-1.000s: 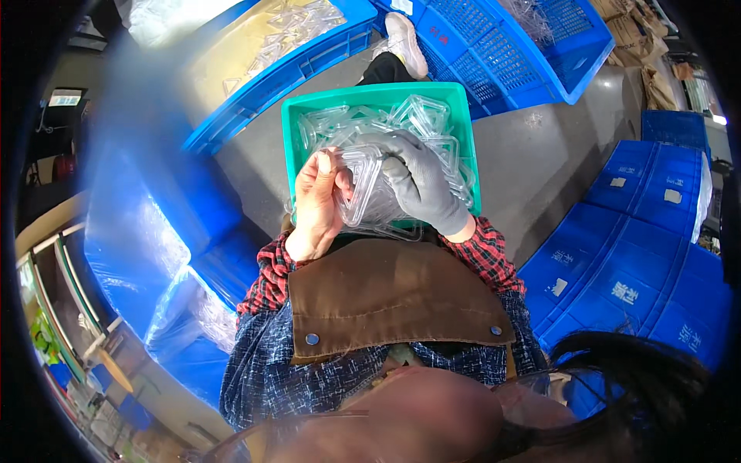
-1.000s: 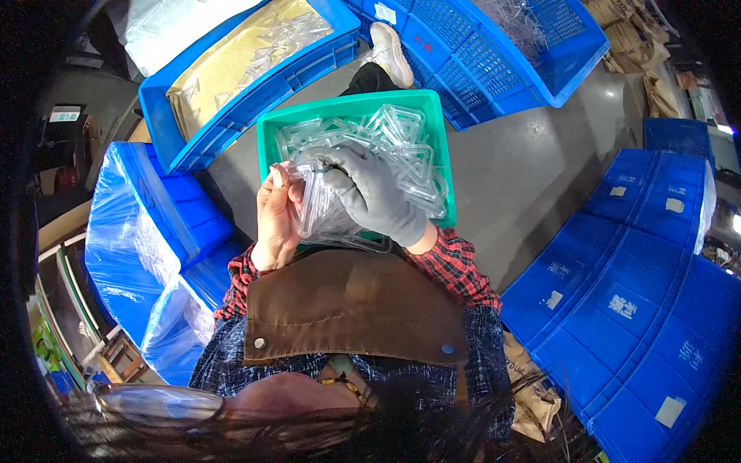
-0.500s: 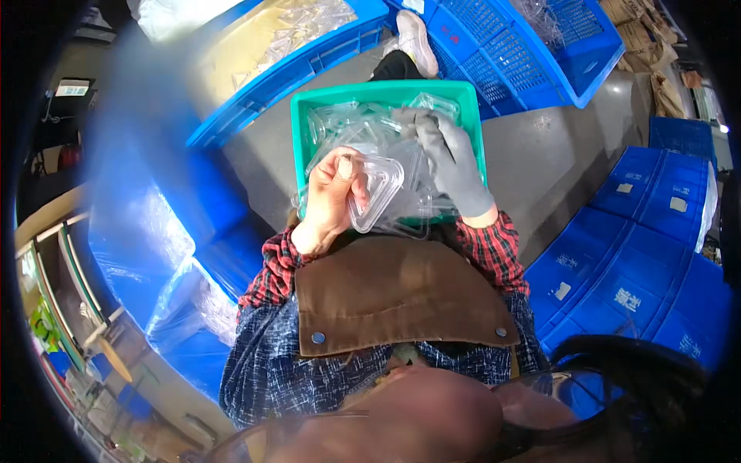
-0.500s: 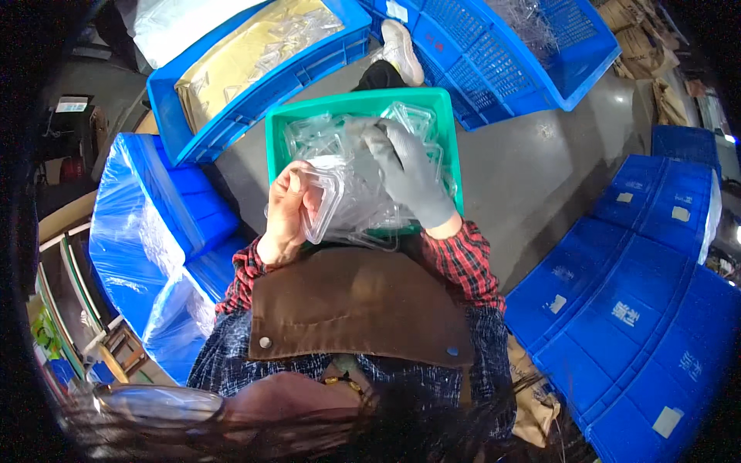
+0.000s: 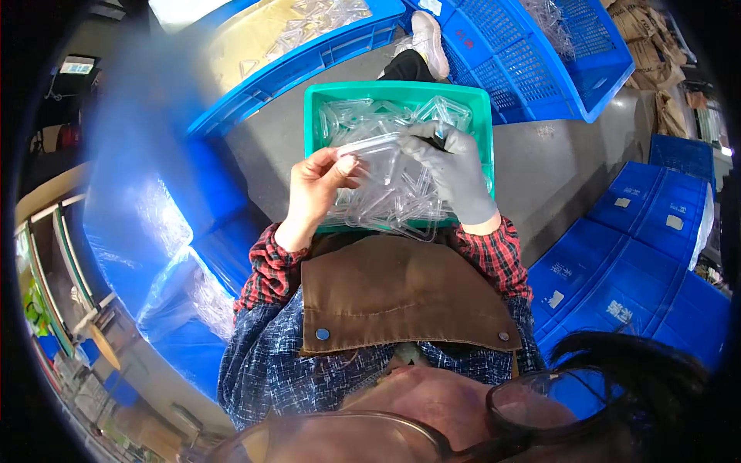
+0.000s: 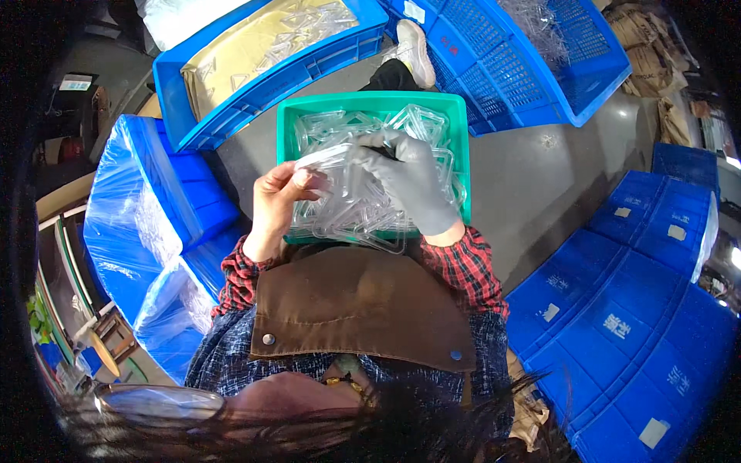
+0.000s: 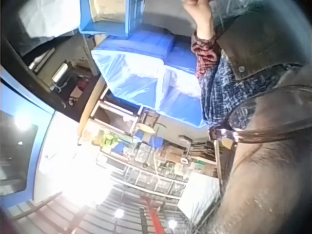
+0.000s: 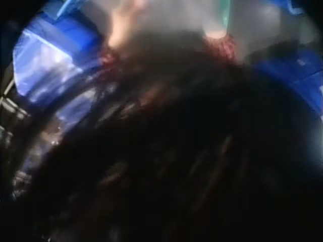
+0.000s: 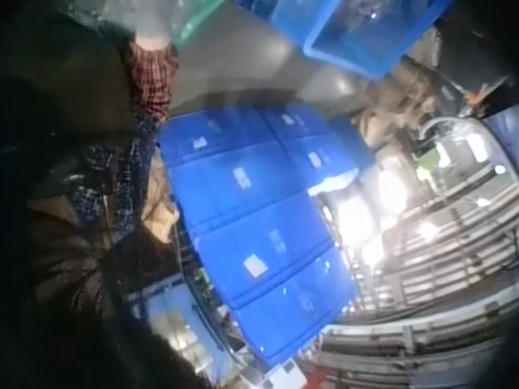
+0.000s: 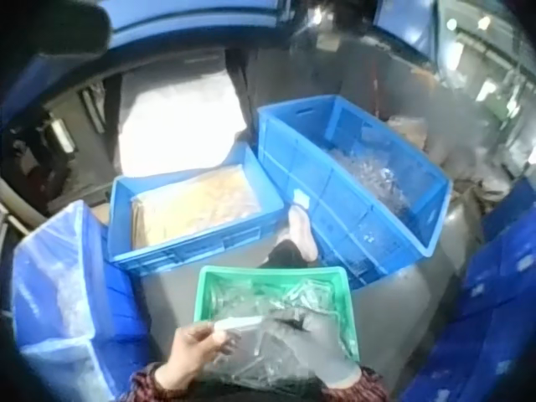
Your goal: The person sorts clear triangular plastic parts from a small tray by hand, turning them over and placing them into a large blue container.
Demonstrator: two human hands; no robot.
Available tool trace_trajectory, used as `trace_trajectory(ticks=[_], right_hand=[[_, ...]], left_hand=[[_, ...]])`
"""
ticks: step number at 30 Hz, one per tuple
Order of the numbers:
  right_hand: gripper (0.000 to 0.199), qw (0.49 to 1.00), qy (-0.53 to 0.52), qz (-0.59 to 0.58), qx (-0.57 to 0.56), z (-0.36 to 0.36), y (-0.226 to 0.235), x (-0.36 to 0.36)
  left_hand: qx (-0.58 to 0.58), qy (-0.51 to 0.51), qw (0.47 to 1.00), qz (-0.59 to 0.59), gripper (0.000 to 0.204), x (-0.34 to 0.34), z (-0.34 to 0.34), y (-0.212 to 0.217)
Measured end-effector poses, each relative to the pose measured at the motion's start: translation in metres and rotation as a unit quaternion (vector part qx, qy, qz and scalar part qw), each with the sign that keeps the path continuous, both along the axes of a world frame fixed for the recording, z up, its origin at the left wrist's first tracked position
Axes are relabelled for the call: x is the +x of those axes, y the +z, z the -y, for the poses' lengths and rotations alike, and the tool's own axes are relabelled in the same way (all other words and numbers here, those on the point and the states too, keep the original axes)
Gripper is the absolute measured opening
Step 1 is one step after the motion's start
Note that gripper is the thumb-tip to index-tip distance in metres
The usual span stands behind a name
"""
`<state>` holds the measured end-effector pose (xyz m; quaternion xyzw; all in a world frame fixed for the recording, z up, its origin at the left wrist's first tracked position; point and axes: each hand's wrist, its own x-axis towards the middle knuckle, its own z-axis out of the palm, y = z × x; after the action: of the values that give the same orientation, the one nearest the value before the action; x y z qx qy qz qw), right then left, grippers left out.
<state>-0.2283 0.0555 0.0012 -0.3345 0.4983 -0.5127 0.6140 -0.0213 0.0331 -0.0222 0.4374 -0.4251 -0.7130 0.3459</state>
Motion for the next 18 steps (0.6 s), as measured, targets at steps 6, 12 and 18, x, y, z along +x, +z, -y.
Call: trace_trajectory(ticks=[6,12,18], right_hand=[[0.021,0.873,0.179,-0.45,-0.051,0.063,-0.026,-0.015],[0.026,0.735,0.299,-0.603,-0.087,0.091,-0.083,0.011],[0.027,0.741,0.315,-0.583,-0.105,0.089,-0.068,0.012]], left_hand=[[0.001,0.262,0.964,-0.047,0.017,0.105,0.017,-0.034],[0.025,0.393,0.919,0.001,0.019,0.169,0.002,-0.032],[0.016,0.374,0.927,-0.032,0.015,0.129,-0.001,-0.025]])
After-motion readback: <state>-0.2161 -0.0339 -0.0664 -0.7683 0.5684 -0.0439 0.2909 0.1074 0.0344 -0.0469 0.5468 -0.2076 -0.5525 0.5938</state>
